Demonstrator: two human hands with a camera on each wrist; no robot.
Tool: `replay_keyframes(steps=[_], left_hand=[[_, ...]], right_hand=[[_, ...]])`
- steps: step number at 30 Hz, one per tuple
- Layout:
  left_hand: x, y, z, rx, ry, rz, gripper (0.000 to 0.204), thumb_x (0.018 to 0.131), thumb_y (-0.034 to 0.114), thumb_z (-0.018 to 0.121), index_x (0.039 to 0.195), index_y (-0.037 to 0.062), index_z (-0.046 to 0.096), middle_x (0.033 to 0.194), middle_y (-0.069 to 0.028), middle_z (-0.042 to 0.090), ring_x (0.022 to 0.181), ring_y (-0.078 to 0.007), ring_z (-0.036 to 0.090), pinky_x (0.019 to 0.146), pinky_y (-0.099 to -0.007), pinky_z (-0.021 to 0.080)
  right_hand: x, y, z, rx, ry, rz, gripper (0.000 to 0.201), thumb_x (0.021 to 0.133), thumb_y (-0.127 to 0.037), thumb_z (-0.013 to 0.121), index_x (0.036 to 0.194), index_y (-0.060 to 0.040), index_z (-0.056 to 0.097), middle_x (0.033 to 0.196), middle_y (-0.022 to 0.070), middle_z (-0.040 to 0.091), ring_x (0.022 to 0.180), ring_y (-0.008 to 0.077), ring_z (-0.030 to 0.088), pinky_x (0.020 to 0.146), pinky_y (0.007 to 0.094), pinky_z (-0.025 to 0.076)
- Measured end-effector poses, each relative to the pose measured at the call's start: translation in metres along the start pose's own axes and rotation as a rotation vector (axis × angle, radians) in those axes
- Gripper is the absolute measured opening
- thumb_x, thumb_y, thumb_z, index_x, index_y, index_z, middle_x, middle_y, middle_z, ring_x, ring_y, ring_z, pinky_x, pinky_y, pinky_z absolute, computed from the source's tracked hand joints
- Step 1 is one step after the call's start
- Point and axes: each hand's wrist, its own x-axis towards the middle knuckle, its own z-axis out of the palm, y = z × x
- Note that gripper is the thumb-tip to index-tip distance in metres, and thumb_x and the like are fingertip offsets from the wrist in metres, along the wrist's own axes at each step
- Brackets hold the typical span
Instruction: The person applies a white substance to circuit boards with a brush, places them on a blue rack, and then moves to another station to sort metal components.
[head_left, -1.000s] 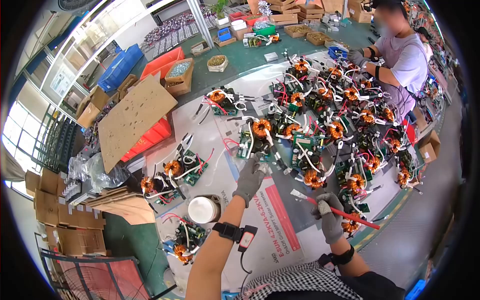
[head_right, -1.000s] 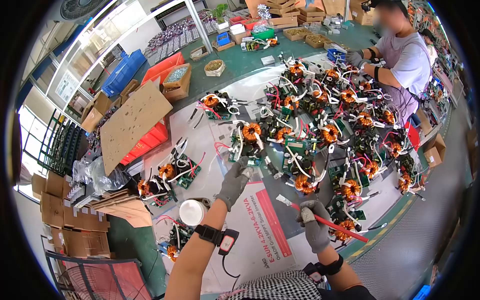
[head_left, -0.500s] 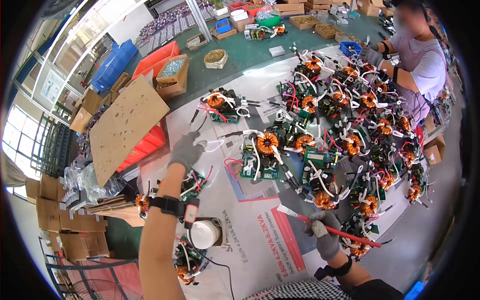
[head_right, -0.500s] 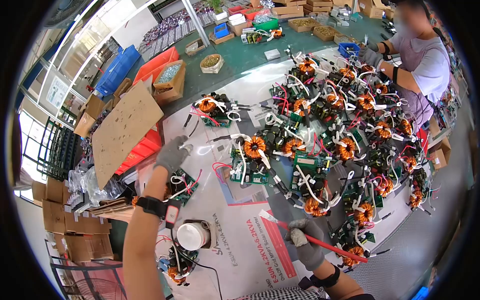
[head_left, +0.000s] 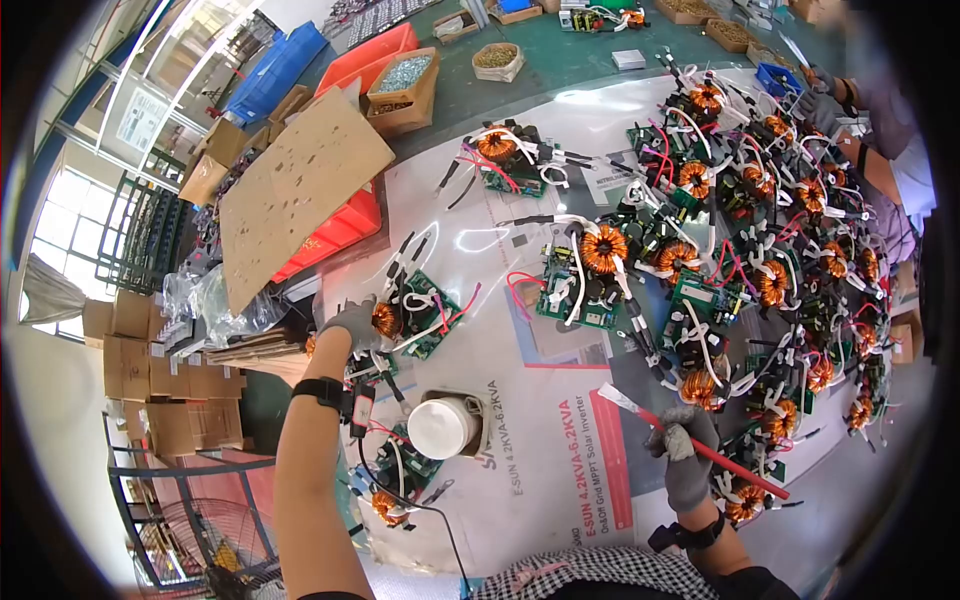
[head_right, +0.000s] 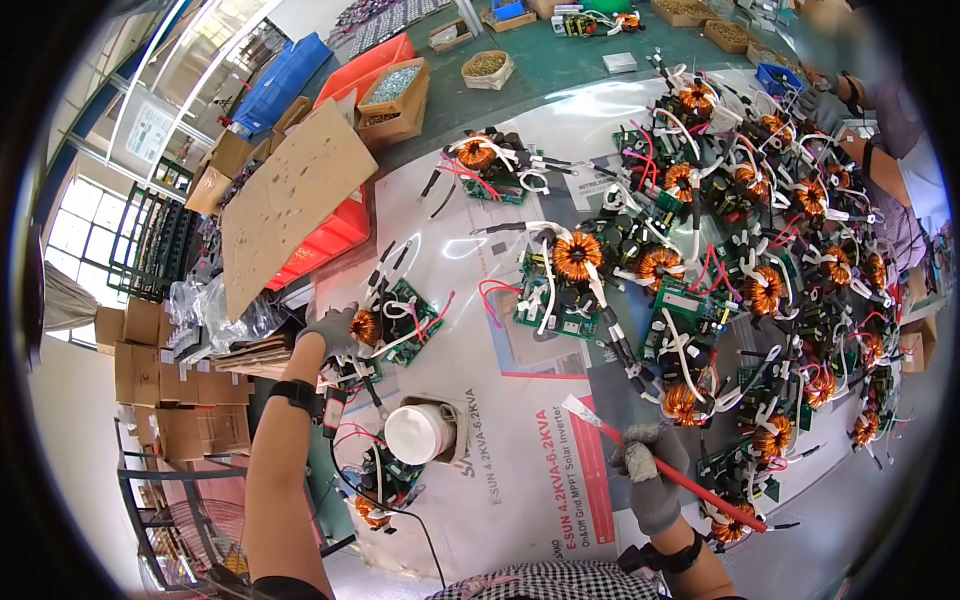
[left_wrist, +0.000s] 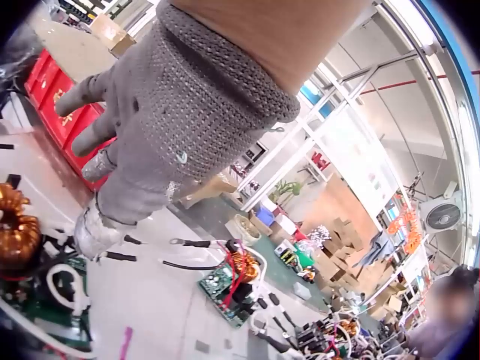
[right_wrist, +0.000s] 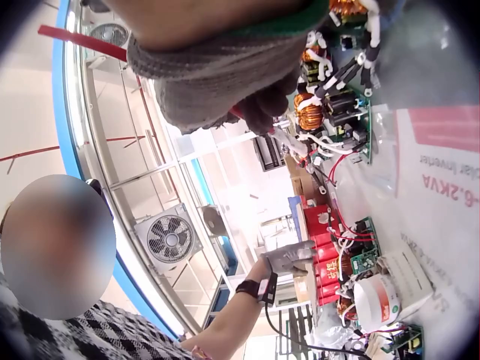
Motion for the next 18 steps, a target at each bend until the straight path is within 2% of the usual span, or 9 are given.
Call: replay_keyframes(steps=[2, 5, 9, 11, 13, 14, 15, 17, 18], left_hand=[[-0.009, -0.002, 0.009, -0.114, 0.062, -0.009, 0.107, 0.063, 0.055, 0.078, 0.15, 0.0148, 0.031, 0.141, -0.0245, 0.046, 0.131, -0.0376, 0.044, 0.109, -0.0426, 0.036], [0.0, -0.019, 0.023, -0.249, 0.153, -0.013, 0.105, 0.061, 0.051, 0.08, 0.15, 0.0203, 0.032, 0.144, -0.0253, 0.039, 0.129, -0.0377, 0.047, 0.105, -0.0417, 0.042], [-0.011, -0.003, 0.03, -0.058, 0.254, -0.019, 0.098, 0.068, 0.049, 0.076, 0.15, 0.0187, 0.031, 0.145, -0.0236, 0.039, 0.129, -0.038, 0.047, 0.105, -0.0424, 0.041], [-0.007, -0.027, 0.047, -0.174, 0.312, 0.149, 0.094, 0.072, 0.041, 0.074, 0.151, 0.0177, 0.029, 0.144, -0.0223, 0.04, 0.127, -0.0403, 0.047, 0.103, -0.0435, 0.042], [-0.049, -0.037, 0.056, -0.293, 0.48, 0.204, 0.088, 0.074, 0.034, 0.072, 0.15, 0.0164, 0.031, 0.141, -0.0194, 0.044, 0.126, -0.0395, 0.048, 0.101, -0.0433, 0.043], [-0.087, -0.035, 0.052, -0.357, 0.421, 0.159, 0.082, 0.075, 0.031, 0.072, 0.147, 0.0158, 0.035, 0.138, -0.0171, 0.047, 0.122, -0.0389, 0.051, 0.098, -0.0437, 0.045], [-0.1, -0.055, 0.077, -0.355, 0.505, 0.263, 0.082, 0.075, 0.038, 0.075, 0.145, 0.0158, 0.038, 0.136, -0.017, 0.048, 0.117, -0.0393, 0.055, 0.096, -0.0442, 0.046], [-0.155, -0.071, 0.116, -0.475, 0.376, 0.232, 0.086, 0.073, 0.045, 0.077, 0.145, 0.0162, 0.038, 0.136, -0.0163, 0.049, 0.118, -0.0392, 0.054, 0.096, -0.0451, 0.046], [-0.172, -0.083, 0.145, -0.515, 0.28, 0.237, 0.094, 0.071, 0.047, 0.08, 0.146, 0.0137, 0.036, 0.138, -0.0199, 0.047, 0.119, -0.0381, 0.054, 0.096, -0.0436, 0.046]], right_hand=[[-0.006, -0.003, 0.004, -0.014, -0.002, 0.013, 0.005, 0.094, -0.007, 0.048, 0.097, -0.0073, 0.052, 0.085, 0.0037, 0.058, 0.061, 0.0126, 0.056, 0.053, 0.0246, 0.044], [-0.013, -0.009, 0.013, -0.041, 0.01, 0.019, 0.005, 0.094, -0.006, 0.048, 0.096, -0.0073, 0.051, 0.084, 0.0031, 0.056, 0.061, 0.0124, 0.056, 0.052, 0.0243, 0.044], [-0.027, -0.013, 0.019, -0.055, 0.047, -0.004, 0.006, 0.093, -0.006, 0.047, 0.096, -0.0068, 0.052, 0.081, 0.0029, 0.055, 0.06, 0.0121, 0.056, 0.051, 0.0239, 0.043], [-0.03, -0.015, 0.018, -0.083, 0.072, -0.036, 0.006, 0.093, -0.007, 0.048, 0.097, -0.0057, 0.053, 0.078, 0.003, 0.057, 0.06, 0.0117, 0.057, 0.052, 0.0233, 0.044], [-0.034, -0.015, 0.012, -0.125, 0.084, -0.081, 0.008, 0.094, -0.009, 0.051, 0.098, -0.0038, 0.055, 0.075, 0.0028, 0.059, 0.062, 0.0109, 0.059, 0.054, 0.0224, 0.047], [-0.035, -0.016, 0.01, -0.162, 0.081, -0.077, 0.008, 0.094, -0.007, 0.048, 0.098, -0.0039, 0.054, 0.074, 0.0028, 0.059, 0.061, 0.0109, 0.058, 0.052, 0.0223, 0.045], [-0.034, -0.016, 0.009, -0.165, 0.075, -0.077, 0.008, 0.094, -0.006, 0.047, 0.098, -0.0039, 0.054, 0.074, 0.0027, 0.059, 0.06, 0.0108, 0.058, 0.052, 0.0222, 0.044], [-0.038, -0.014, 0.012, -0.168, 0.069, -0.083, 0.009, 0.094, -0.005, 0.047, 0.098, -0.004, 0.054, 0.073, 0.0026, 0.058, 0.059, 0.0107, 0.057, 0.051, 0.022, 0.042], [-0.04, -0.018, 0.022, -0.252, 0.059, -0.087, 0.011, 0.094, -0.012, 0.045, 0.097, -0.0063, 0.053, 0.067, 0.0022, 0.054, 0.056, 0.01, 0.051, 0.05, 0.0224, 0.039]])
